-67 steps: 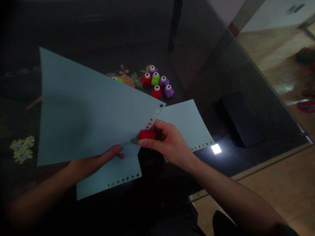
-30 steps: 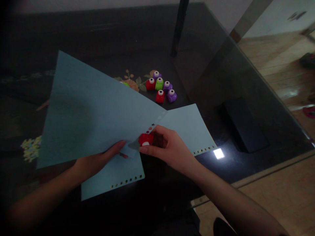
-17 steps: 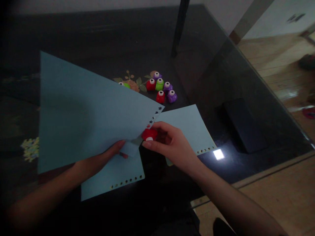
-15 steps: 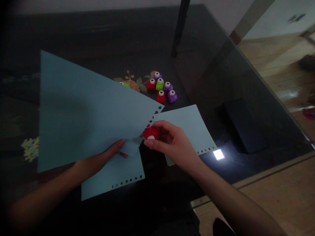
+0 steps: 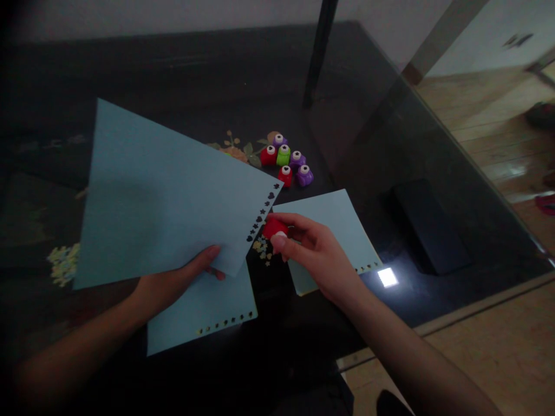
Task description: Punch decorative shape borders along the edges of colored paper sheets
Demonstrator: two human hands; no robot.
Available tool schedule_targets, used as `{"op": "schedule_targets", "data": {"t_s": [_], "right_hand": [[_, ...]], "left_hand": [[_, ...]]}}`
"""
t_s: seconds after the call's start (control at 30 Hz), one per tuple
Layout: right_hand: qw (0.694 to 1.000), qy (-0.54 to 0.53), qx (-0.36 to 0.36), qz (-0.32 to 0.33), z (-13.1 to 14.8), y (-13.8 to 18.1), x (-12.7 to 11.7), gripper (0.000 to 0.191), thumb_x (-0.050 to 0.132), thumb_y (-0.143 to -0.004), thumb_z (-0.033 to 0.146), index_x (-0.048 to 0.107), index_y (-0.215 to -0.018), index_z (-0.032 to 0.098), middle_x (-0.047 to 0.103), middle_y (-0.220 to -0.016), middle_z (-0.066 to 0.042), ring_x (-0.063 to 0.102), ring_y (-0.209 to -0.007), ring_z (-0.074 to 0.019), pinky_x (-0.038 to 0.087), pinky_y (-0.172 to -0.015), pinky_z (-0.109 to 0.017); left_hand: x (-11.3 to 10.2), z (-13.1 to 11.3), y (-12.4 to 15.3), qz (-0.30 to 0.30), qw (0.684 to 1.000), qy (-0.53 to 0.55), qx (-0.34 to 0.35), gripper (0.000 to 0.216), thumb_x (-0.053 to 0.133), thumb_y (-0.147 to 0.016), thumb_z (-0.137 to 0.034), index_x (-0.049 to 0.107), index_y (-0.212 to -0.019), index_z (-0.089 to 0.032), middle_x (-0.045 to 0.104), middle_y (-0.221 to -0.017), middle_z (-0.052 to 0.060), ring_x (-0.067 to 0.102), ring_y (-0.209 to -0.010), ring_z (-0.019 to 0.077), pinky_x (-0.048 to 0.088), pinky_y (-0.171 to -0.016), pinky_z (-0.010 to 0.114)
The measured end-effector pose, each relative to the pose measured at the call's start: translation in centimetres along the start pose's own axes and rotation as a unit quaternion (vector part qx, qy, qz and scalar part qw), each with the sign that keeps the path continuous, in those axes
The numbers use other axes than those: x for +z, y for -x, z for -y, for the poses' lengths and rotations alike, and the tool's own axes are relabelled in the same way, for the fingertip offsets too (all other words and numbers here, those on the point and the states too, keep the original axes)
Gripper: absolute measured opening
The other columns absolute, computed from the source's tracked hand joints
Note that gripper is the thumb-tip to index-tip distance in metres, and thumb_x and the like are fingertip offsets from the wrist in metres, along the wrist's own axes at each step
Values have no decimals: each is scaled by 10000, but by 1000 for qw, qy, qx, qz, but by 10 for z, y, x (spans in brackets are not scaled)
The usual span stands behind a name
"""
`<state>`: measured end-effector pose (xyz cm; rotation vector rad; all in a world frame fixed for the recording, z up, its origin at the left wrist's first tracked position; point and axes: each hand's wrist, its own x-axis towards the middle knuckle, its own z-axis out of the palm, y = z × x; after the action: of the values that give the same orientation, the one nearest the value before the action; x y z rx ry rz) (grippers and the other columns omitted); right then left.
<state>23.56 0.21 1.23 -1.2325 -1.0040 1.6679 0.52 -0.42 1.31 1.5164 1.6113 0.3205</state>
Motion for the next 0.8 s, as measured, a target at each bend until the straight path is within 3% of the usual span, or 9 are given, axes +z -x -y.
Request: {"op": "schedule_targets", "data": {"t_s": [0.3,0.43,0.6,0.8], "right_hand": [[996,-84,-3,19,1,-3,-2,205,703,-811,345,734,-985,242,681,-883,-28,604,-694,-121,466,-591,-261],[993,-115,6,30,0,-4,-5,217,660,-840,346,748,-1000,227,696,-926,-49,618,-696,-129,465,-590,-268],[994,-104,-8,33,-1,-5,-6,223,622,-867,354,724,-1035,247,711,-985,-54,638,-710,-139,493,-632,-296],[998,-24,-65,3,0,-5,-8,337,747,-752,297,690,-1080,246,700,-966,-36,644,-731,-137,522,-678,-309]], "left_hand": [[4,5,-3,1,997,71,-36,449,511,-803,-546,688,-496,-270,756,-719,29,689,-798,243,461,-985,384],[5,7,-4,-5,996,88,-14,465,514,-825,-522,682,-485,-253,745,-699,44,684,-784,239,458,-970,384],[6,9,-5,-21,995,100,16,468,523,-839,-511,692,-495,-243,738,-667,47,672,-747,226,468,-943,371],[4,9,-8,-44,992,112,-38,500,529,-777,-610,689,-492,-230,738,-662,59,661,-710,234,498,-865,372]]}}
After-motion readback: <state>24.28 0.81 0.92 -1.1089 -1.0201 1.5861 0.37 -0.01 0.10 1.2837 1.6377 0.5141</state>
